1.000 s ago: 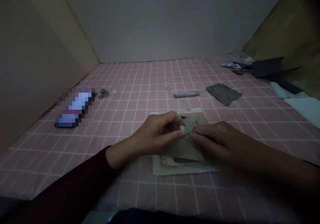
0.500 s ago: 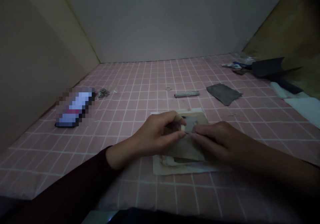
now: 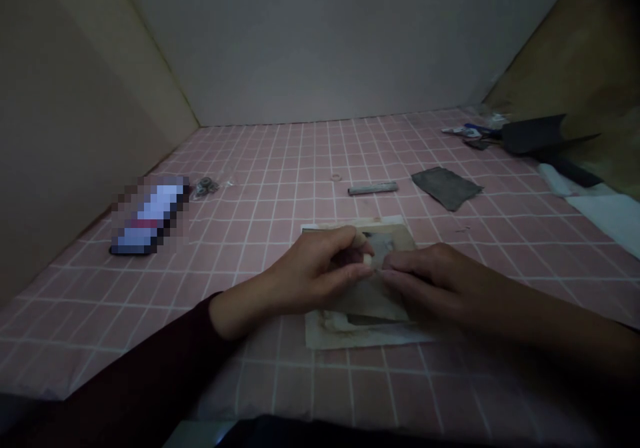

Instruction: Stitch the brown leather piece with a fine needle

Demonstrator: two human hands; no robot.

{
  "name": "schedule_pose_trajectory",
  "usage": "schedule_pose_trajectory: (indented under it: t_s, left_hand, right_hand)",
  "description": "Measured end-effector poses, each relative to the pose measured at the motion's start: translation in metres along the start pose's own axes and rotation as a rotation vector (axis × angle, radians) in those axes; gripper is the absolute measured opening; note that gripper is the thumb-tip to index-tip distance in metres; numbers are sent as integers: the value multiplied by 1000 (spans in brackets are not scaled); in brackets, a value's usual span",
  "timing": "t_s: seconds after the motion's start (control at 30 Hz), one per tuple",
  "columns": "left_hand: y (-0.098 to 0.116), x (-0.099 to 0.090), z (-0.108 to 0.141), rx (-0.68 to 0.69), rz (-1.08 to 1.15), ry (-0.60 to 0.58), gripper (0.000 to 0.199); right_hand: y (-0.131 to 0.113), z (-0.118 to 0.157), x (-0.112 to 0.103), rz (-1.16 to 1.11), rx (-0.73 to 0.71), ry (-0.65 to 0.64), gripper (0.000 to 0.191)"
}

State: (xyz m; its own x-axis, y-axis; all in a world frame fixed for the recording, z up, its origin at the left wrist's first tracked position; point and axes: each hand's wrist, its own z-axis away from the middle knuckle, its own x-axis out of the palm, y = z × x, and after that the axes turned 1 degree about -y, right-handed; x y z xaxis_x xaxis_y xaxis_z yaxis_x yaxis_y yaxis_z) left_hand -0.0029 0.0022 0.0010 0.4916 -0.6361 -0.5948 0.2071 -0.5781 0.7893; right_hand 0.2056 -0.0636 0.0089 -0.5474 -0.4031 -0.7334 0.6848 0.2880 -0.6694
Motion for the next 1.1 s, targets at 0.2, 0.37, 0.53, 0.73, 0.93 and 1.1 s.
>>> schedule_pose_trajectory:
  t_s: [0.2, 0.37, 0.53, 0.73, 0.93, 1.1]
  left_hand:
    - [-5, 3, -1, 42, -152, -13, 13]
    - [-4, 2, 1, 105, -165, 16, 16]
    - [0, 0, 0, 3, 1, 19, 17]
    - [-2, 1, -1, -2, -4, 14, 19]
    - [-2, 1, 0, 92, -109, 62, 15]
    - [-2, 1, 0, -14, -12, 11, 17]
  right_hand:
    - [1, 0, 4, 100, -8, 49, 31]
    - [0, 0, -4, -205, 41, -54, 36]
    - [0, 0, 2, 50, -22, 44, 33]
    - [0, 1, 0, -24, 7, 8, 33]
    - [2, 0, -5, -211, 46, -59, 36]
    - [2, -1, 4, 87, -14, 53, 31]
